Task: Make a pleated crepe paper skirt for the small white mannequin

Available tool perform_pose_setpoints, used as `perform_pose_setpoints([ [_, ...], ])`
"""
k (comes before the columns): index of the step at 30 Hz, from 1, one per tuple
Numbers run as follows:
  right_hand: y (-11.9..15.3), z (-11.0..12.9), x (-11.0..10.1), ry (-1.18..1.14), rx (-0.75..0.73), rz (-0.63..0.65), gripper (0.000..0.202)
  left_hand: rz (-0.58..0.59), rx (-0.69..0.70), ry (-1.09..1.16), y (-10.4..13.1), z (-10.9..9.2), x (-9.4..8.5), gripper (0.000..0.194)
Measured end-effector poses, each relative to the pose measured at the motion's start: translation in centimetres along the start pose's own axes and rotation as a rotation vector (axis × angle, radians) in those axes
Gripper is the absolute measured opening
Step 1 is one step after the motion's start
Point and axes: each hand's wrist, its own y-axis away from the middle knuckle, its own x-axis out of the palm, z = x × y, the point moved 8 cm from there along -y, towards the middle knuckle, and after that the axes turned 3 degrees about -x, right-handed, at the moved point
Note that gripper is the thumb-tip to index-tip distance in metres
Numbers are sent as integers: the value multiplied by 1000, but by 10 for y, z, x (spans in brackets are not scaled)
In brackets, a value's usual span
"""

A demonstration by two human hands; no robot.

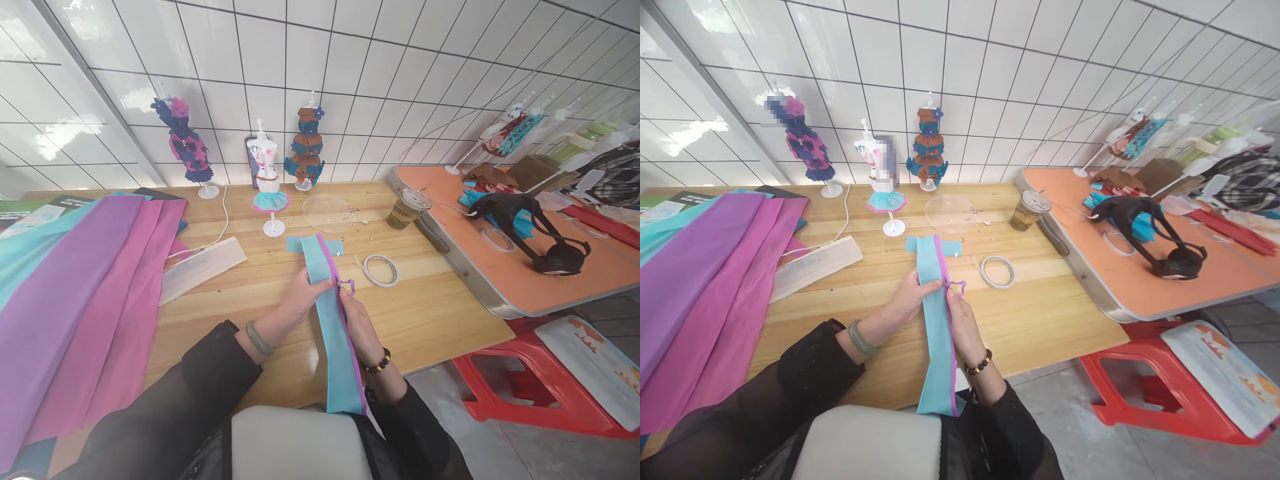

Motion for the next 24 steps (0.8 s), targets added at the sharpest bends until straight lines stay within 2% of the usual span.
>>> perform_pose_setpoints([
  [12,0,-2,0,28,-7,6,52,-38,-25,3,0,2,-2,30],
  [24,2,-1,0,17,1,-1,54,-37,-32,14,2,2,-1,34],
])
